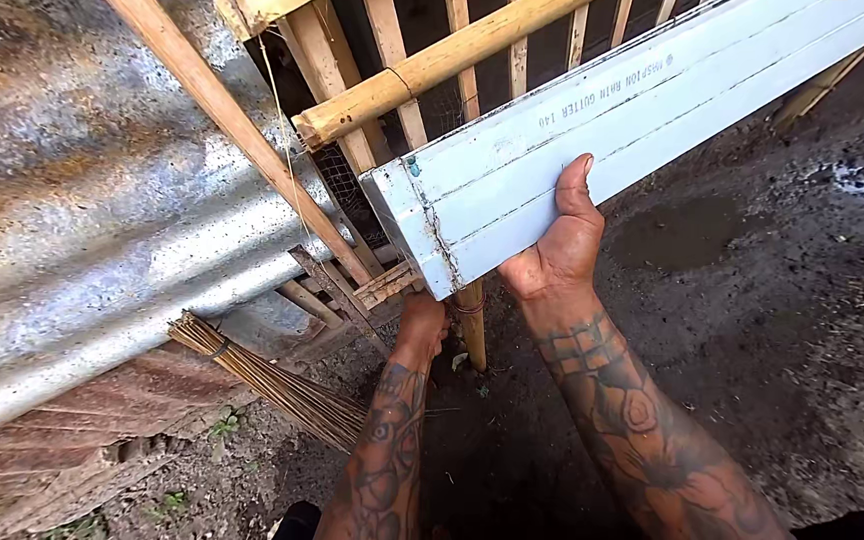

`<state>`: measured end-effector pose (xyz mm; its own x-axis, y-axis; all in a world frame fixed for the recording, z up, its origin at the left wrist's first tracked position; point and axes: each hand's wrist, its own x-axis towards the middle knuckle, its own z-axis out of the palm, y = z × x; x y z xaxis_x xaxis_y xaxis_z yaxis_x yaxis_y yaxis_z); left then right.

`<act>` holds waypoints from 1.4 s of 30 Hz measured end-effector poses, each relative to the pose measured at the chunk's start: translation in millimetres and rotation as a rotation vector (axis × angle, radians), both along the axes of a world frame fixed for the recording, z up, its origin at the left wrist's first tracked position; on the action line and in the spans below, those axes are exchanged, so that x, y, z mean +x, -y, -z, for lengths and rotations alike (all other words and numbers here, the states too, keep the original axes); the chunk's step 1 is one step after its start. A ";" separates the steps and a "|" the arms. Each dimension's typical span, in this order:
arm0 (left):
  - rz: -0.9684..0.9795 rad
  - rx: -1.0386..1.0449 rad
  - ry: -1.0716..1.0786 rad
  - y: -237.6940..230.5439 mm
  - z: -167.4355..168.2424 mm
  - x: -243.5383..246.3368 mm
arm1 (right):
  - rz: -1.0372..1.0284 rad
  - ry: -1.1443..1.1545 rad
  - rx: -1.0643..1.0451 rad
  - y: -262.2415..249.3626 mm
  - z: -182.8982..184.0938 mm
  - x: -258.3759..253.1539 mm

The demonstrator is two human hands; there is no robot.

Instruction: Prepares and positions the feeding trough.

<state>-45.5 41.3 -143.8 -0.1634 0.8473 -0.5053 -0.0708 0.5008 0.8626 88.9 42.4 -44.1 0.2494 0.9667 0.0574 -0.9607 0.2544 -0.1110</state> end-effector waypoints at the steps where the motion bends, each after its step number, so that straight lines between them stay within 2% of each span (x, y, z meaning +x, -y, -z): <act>1: 0.007 0.014 0.021 -0.2 -8.5 2.0 | -0.002 0.003 0.006 -0.5 -0.8 0.1; 4: -0.012 -0.026 0.048 -6.0 8.6 -5.7 | -0.004 0.013 0.005 -1.2 0.8 -0.1; 8: 0.017 0.032 0.036 -1.6 -9.5 -1.1 | 0.010 0.019 0.007 -1.4 -1.5 0.4; 11: 0.005 -0.012 0.003 -5.5 11.2 -6.9 | 0.007 0.013 0.014 1.4 -0.5 1.3; 14: 0.017 0.102 0.022 2.4 -7.8 -0.3 | 0.003 0.022 0.017 2.9 -1.4 2.0; 17: 0.012 0.059 -0.010 2.6 14.1 -11.8 | 0.008 0.040 0.022 5.8 1.7 2.0; 21: 0.028 0.102 -0.003 8.1 13.7 -14.8 | 0.014 0.065 0.039 3.7 0.5 1.4; 26: -0.104 0.197 0.097 13.7 20.2 -1.7 | 0.004 0.091 0.043 2.1 9.2 -1.0; 28: -0.121 0.198 0.054 13.1 14.7 2.9 | 0.007 0.091 0.004 0.4 15.5 -3.4; 31: 0.003 0.104 -0.066 11.6 -0.2 -2.2 | 0.005 0.108 -0.068 -1.5 26.2 -5.9; 35: 0.092 0.009 0.028 7.8 -6.9 -6.6 | -0.003 0.145 -0.068 -1.3 31.5 -8.6; 42: 0.010 -0.094 0.332 14.9 -8.4 -9.9 | -0.062 0.129 -0.060 -6.6 35.0 -7.4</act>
